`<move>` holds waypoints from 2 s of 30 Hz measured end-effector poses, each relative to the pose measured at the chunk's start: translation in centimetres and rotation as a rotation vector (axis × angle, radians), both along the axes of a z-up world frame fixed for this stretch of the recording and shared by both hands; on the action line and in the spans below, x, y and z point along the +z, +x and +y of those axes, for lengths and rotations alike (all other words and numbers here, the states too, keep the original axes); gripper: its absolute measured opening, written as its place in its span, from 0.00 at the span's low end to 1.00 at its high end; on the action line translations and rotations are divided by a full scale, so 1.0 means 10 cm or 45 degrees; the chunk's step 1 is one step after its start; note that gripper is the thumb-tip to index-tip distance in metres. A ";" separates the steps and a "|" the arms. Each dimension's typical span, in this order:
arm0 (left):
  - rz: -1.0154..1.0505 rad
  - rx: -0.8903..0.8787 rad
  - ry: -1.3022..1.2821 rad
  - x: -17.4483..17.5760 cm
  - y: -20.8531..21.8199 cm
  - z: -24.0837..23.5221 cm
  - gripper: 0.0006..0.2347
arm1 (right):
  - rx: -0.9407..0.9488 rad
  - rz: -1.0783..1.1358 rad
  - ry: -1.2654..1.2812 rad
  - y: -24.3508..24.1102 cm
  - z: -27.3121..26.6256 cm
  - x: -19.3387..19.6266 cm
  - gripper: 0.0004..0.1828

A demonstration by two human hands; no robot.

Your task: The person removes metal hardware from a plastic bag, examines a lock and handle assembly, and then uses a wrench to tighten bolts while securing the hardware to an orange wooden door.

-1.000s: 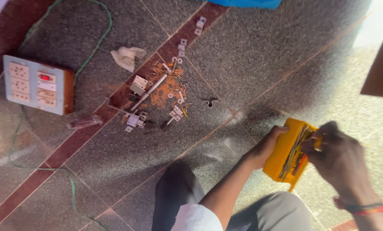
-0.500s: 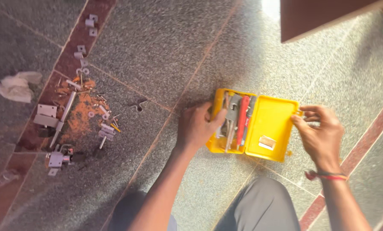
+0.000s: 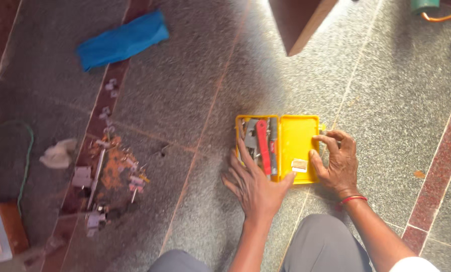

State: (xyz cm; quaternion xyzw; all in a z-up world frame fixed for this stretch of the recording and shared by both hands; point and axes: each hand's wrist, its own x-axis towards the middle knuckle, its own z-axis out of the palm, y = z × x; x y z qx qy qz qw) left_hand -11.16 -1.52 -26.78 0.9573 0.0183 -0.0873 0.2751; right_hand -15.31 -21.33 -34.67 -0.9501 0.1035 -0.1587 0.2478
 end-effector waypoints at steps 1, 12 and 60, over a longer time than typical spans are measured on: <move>0.005 0.020 0.030 -0.03 0.11 -0.08 0.62 | 0.011 0.018 0.017 0.02 -0.05 -0.01 0.22; 0.019 -0.174 0.031 -0.08 0.44 -0.39 0.51 | -0.368 -0.040 0.215 -0.33 -0.68 -0.04 0.27; 0.187 -0.459 -0.046 -0.30 0.12 -2.50 0.22 | -0.844 0.092 0.010 -1.42 -1.47 -0.04 0.25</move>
